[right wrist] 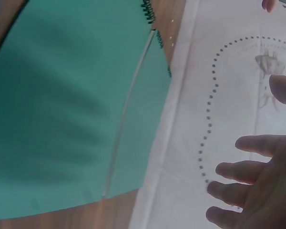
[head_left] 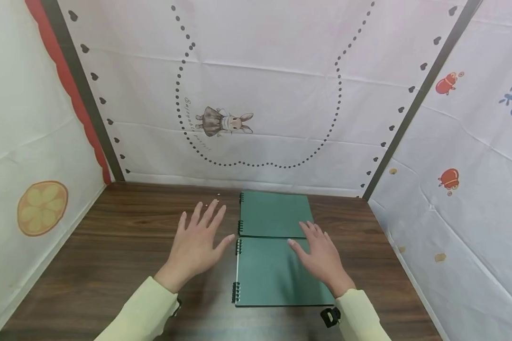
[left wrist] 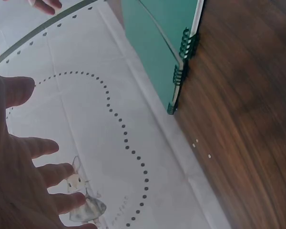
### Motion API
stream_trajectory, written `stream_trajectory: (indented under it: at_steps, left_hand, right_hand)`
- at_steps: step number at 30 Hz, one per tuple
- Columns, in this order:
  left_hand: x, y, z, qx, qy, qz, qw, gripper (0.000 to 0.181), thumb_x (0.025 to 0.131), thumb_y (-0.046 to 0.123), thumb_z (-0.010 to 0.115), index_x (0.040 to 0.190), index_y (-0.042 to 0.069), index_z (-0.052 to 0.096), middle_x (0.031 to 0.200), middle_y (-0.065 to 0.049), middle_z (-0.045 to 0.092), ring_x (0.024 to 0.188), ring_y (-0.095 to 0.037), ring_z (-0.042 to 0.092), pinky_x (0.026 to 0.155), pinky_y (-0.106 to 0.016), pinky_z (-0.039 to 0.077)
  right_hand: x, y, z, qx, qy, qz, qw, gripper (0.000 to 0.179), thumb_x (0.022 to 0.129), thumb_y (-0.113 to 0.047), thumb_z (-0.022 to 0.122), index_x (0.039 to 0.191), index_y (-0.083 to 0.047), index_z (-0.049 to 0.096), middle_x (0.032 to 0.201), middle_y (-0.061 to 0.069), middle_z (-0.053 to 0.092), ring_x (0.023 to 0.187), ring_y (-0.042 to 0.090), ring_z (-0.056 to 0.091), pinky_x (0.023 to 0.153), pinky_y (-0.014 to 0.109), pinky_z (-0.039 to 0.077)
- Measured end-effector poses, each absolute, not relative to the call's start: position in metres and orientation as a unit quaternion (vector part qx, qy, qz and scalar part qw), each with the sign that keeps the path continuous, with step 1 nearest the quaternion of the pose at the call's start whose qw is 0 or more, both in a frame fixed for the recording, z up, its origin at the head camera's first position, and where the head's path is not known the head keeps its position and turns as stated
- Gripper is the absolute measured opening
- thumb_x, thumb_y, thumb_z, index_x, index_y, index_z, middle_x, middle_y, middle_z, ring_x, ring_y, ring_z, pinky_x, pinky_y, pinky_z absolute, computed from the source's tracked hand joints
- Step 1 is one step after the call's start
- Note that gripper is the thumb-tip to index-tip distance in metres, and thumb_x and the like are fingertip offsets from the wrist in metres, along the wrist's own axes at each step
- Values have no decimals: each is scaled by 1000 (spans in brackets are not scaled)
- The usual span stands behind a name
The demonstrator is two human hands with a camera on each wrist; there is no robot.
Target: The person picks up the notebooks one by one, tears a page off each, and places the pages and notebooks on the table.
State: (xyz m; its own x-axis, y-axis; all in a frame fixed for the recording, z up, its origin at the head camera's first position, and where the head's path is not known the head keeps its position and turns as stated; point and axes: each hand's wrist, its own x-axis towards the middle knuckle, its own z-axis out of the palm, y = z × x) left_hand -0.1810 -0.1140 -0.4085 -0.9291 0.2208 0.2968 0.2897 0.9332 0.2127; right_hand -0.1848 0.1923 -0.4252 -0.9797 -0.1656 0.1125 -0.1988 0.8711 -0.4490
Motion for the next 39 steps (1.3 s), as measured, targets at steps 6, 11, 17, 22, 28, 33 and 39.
stream_trajectory:
  at_steps: [6, 11, 17, 22, 28, 33, 39]
  left_hand:
    - [-177, -110, -422, -133, -973, -130, 134, 70, 94, 55, 50, 153, 20, 32, 161, -7, 25, 148, -36, 22, 114, -66, 17]
    - [-174, -102, -432, -140, -973, -127, 135, 68, 94, 53, 52, 151, 19, 36, 159, -8, 30, 146, -36, 27, 113, -66, 20]
    - [-169, -90, -444, -157, -974, -118, 116, 68, 94, 54, 52, 150, 19, 37, 158, -9, 32, 144, -36, 31, 113, -65, 23]
    - [-166, -78, -457, -172, -974, -116, 94, 66, 95, 53, 51, 150, 19, 38, 158, -8, 32, 145, -36, 31, 113, -64, 23]
    - [-161, -66, -469, -187, -973, -115, 70, 66, 95, 52, 52, 150, 18, 38, 157, -9, 34, 144, -36, 32, 113, -64, 24]
    - [-158, -58, -477, -203, -971, -112, 62, 66, 95, 52, 52, 149, 17, 39, 156, -10, 35, 144, -35, 33, 112, -65, 25]
    - [-153, -47, -487, -240, -965, -99, 47, 71, 92, 52, 58, 148, 12, 40, 155, -15, 36, 141, -37, 37, 110, -63, 30]
  right_hand:
    - [-177, 204, -446, 62, -964, 257, 7, 72, 95, -58, 48, 150, -12, 37, 156, 17, 34, 139, 40, 38, 116, 60, 22]
    - [-174, 216, -461, 35, -967, 254, -10, 73, 95, -60, 47, 150, -13, 37, 156, 16, 33, 138, 39, 40, 116, 59, 23]
    - [-172, 229, -471, 12, -971, 238, -35, 71, 96, -56, 48, 149, -10, 37, 155, 20, 32, 137, 45, 39, 108, 65, 31]
    - [-170, 237, -480, 0, -969, 242, -54, 72, 96, -57, 48, 149, -9, 38, 155, 22, 32, 137, 45, 38, 107, 65, 32]
    - [-167, 243, -489, -8, -969, 240, -65, 70, 96, -54, 48, 148, -8, 39, 154, 23, 33, 138, 44, 38, 108, 65, 31]
    - [-164, 247, -494, -19, -969, 237, -68, 69, 96, -53, 49, 147, -7, 40, 154, 23, 34, 137, 45, 38, 105, 66, 33]
    - [-162, 254, -498, -21, -967, 243, -67, 69, 96, -54, 49, 147, -8, 40, 153, 23, 35, 136, 46, 39, 103, 65, 35]
